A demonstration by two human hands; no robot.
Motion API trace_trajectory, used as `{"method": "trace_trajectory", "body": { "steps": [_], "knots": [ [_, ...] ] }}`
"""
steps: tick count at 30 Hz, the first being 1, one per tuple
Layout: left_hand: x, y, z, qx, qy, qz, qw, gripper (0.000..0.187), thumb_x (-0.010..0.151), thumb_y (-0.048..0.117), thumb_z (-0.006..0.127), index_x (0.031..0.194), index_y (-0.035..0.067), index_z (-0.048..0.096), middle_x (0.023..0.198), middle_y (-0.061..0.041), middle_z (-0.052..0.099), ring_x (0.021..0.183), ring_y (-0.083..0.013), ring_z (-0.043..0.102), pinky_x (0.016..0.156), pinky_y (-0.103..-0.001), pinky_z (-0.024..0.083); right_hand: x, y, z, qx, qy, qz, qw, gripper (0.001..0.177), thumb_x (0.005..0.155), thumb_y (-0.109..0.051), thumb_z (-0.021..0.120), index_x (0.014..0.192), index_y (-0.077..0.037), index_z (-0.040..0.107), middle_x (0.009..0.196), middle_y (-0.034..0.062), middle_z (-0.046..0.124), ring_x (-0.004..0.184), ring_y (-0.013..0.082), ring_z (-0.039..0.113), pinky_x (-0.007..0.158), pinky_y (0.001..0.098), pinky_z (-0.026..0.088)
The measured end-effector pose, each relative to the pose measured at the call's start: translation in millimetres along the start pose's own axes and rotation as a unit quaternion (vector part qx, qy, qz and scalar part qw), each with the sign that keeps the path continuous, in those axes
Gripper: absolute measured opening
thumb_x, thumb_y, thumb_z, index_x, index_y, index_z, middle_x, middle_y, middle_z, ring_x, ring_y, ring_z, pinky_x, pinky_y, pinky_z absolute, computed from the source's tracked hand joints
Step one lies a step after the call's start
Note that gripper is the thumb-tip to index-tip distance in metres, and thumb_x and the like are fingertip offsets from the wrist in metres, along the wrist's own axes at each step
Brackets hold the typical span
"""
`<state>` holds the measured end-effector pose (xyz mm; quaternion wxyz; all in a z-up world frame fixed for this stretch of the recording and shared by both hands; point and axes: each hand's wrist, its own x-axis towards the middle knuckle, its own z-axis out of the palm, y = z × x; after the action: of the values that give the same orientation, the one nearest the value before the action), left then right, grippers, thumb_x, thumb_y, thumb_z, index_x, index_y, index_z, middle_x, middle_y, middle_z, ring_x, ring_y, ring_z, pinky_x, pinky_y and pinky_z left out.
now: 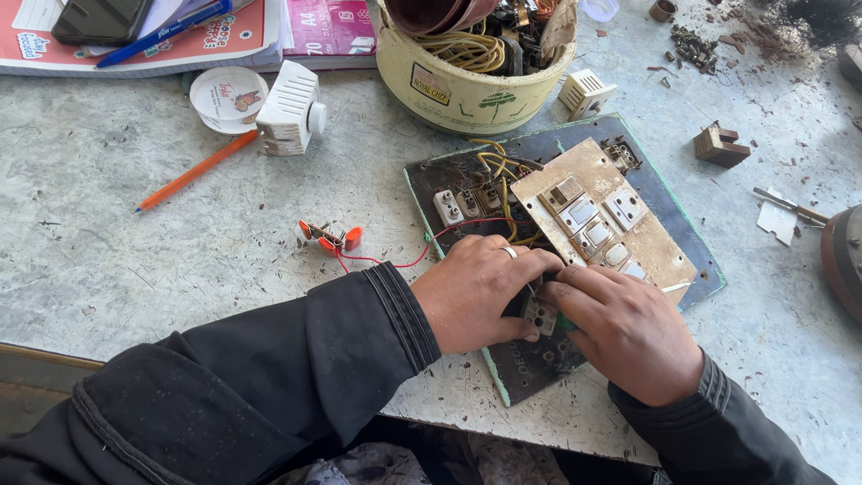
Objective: The person uses a green-handled screwdriver to tighten screws on a small electrical component mounted on a wooden board. They manipulate the wires and the component with both hands, ensuring the connections are secure.
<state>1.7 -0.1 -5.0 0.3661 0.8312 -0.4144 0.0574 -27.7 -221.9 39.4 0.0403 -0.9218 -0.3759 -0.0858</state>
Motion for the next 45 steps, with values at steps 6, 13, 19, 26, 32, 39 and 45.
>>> {"method": "trace_trajectory", "body": {
  "steps": [6,13,19,26,32,39,45],
  "knots": [
    [-0.1,0.2,-0.1,-0.011,-0.004,0.001,1.0,0.073,0.072,0.031,0.086,0.134,0.011,0.053,0.117,-0.007,0.07,0.111,-0.0324,0.064,0.099,-0.049,0.045,2.5,-2.1,-3.5,-0.003,-0.008,-0.002,1.0,0.039,0.068,-0.013,0.074,0.107,-0.008,0.07,0.112,0.009,0.068,0.1,0.0299,0.068,0.081,0.0423,0.054],
    [-0.7,-1.4,0.8,-0.005,0.002,0.006,1.0,0.072,0.075,0.032,0.084,0.136,0.011,0.053,0.113,-0.009,0.07,0.109,-0.0336,0.064,0.097,-0.049,0.046,9.1,-10.4,-7.9,0.016,-0.007,0.082,0.996,0.021,0.082,-0.026,0.076,0.09,-0.009,0.068,0.085,0.0066,0.063,0.071,0.0284,0.067,0.062,0.0422,0.054],
    [-0.9,-2.1,1.0,-0.01,0.002,0.002,1.0,0.073,0.073,0.031,0.085,0.136,0.011,0.053,0.114,-0.008,0.07,0.108,-0.0333,0.064,0.097,-0.049,0.045,10.0,-14.9,-5.4,0.01,0.011,0.058,0.998,0.02,0.08,-0.023,0.076,0.086,-0.006,0.067,0.085,0.0081,0.064,0.071,0.0297,0.066,0.06,0.0431,0.052],
    [-3.0,-2.9,2.1,-0.016,0.02,0.015,1.0,0.074,0.073,0.032,0.086,0.137,0.012,0.052,0.115,-0.007,0.07,0.108,-0.0329,0.064,0.097,-0.049,0.045,11.8,-16.3,-2.2,0.021,0.028,0.073,0.997,0.018,0.082,-0.022,0.076,0.088,-0.007,0.068,0.086,0.0078,0.066,0.073,0.0299,0.067,0.062,0.0431,0.053],
    [-2.1,-1.9,-0.2,-0.01,0.013,0.008,1.0,0.077,0.072,0.033,0.086,0.137,0.011,0.052,0.114,-0.009,0.068,0.108,-0.0336,0.062,0.097,-0.049,0.044,11.2,-17.2,-8.9,0.072,0.071,0.049,0.994,0.023,0.077,-0.012,0.073,0.1,-0.006,0.071,0.094,0.0095,0.069,0.078,0.0302,0.068,0.065,0.0405,0.055],
    [-0.7,-2.8,-15.6,-0.073,0.07,0.061,0.993,0.056,0.085,0.039,0.084,0.126,0.007,0.063,0.116,-0.011,0.069,0.113,-0.0283,0.065,0.1,-0.042,0.05,6.8,-17.4,-17.2,0.093,0.148,0.078,0.982,0.022,0.082,-0.006,0.077,0.103,-0.007,0.074,0.096,0.0085,0.068,0.079,0.0253,0.071,0.068,0.0366,0.057],
    [2.6,-3.1,-19.3,-0.387,0.023,-0.097,0.917,0.024,0.095,0.025,0.074,0.109,0.006,0.075,0.099,-0.007,0.078,0.093,-0.0146,0.074,0.083,-0.027,0.06,5.6,-19.2,-15.5,0.072,0.181,0.048,0.98,0.019,0.082,-0.008,0.08,0.1,-0.008,0.073,0.095,0.0064,0.068,0.077,0.0239,0.071,0.066,0.0364,0.057]
  ]
}}
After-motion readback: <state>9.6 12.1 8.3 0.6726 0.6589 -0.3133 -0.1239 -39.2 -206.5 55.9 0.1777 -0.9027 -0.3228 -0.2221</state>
